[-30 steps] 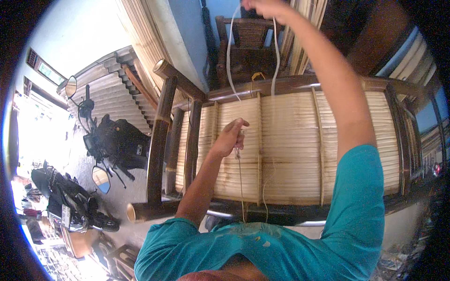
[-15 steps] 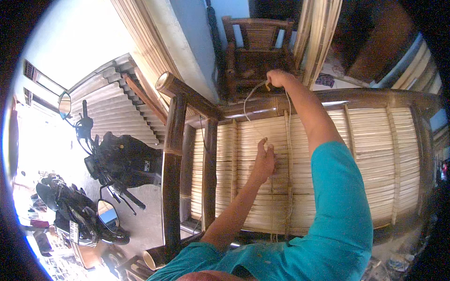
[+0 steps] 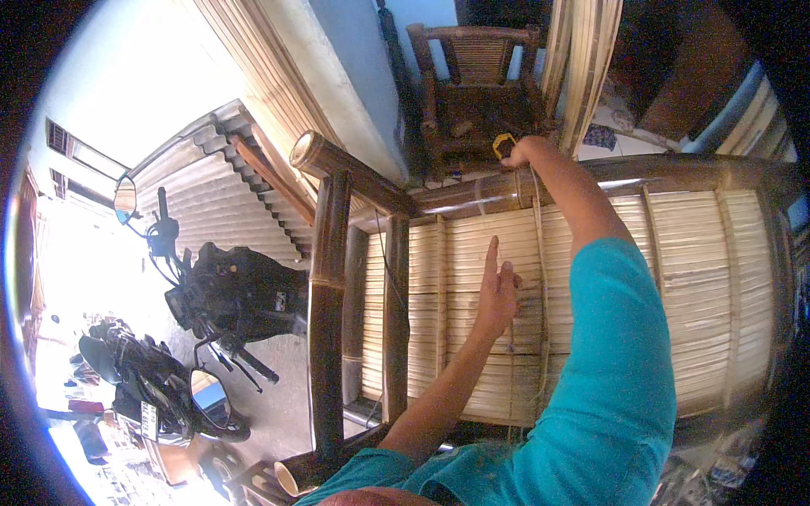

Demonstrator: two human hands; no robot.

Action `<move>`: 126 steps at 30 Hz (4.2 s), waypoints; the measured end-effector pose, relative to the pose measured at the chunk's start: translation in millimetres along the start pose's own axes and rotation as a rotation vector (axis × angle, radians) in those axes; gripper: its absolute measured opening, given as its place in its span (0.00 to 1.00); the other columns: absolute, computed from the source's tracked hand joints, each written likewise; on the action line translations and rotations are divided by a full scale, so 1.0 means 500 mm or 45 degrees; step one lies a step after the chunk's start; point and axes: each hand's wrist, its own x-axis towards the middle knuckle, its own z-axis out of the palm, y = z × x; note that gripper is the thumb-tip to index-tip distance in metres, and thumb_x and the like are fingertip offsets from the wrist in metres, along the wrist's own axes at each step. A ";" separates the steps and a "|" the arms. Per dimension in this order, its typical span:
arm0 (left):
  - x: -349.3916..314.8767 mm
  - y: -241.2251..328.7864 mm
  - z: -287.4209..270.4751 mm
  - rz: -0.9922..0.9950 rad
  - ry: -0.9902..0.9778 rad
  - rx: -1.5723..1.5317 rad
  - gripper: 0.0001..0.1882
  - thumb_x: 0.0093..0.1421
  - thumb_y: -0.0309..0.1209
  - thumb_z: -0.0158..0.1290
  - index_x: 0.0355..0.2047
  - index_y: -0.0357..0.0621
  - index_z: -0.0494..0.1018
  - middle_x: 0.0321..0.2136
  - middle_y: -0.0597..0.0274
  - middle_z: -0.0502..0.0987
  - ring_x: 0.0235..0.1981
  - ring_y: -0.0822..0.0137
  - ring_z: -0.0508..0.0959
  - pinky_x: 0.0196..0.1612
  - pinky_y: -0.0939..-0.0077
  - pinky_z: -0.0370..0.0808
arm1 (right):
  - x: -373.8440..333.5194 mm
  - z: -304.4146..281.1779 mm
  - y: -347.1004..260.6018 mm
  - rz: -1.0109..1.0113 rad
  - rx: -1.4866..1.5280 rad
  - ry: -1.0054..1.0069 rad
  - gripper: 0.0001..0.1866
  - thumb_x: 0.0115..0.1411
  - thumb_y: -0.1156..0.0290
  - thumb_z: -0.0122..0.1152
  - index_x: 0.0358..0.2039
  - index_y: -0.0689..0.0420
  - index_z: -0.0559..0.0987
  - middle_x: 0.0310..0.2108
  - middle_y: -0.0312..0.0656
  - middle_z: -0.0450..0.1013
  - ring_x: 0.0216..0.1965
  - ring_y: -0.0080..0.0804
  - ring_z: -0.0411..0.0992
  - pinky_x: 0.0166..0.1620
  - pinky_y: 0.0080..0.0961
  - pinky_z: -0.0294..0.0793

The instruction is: The person applies a dark finish to a bamboo chair frame using a brush and can, then ties a white rope around the chair's frame and seat slats to secure or decorate it.

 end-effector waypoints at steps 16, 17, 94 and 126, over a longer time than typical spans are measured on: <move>-0.023 -0.032 0.010 -0.076 -0.037 -0.143 0.28 0.70 0.39 0.44 0.67 0.52 0.50 0.33 0.59 0.72 0.27 0.75 0.70 0.24 0.77 0.74 | -0.202 -0.057 0.077 -0.149 0.056 -0.033 0.51 0.52 0.22 0.40 0.52 0.60 0.76 0.57 0.53 0.68 0.59 0.46 0.66 0.58 0.38 0.66; -0.029 -0.037 0.012 -0.044 -0.030 -0.108 0.29 0.69 0.38 0.45 0.67 0.52 0.50 0.33 0.58 0.72 0.29 0.75 0.71 0.26 0.78 0.74 | -0.227 -0.061 0.071 -0.144 -0.006 -0.066 0.50 0.53 0.23 0.43 0.51 0.60 0.77 0.56 0.52 0.70 0.57 0.46 0.68 0.56 0.38 0.68; -0.695 0.001 0.216 -0.122 0.060 -0.341 0.19 0.65 0.35 0.48 0.53 0.38 0.68 0.19 0.75 0.53 0.16 0.79 0.51 0.16 0.82 0.51 | -1.380 1.252 0.093 -0.432 1.558 0.734 0.10 0.63 0.66 0.50 0.40 0.59 0.73 0.36 0.53 0.75 0.40 0.56 0.74 0.44 0.49 0.72; -0.896 -0.859 0.421 -1.029 0.603 0.320 0.27 0.65 0.50 0.43 0.55 0.43 0.59 0.42 0.54 0.67 0.33 0.60 0.70 0.30 0.67 0.71 | -1.317 1.938 0.934 0.137 1.754 0.636 0.26 0.57 0.58 0.60 0.55 0.52 0.72 0.50 0.56 0.72 0.50 0.53 0.72 0.52 0.42 0.71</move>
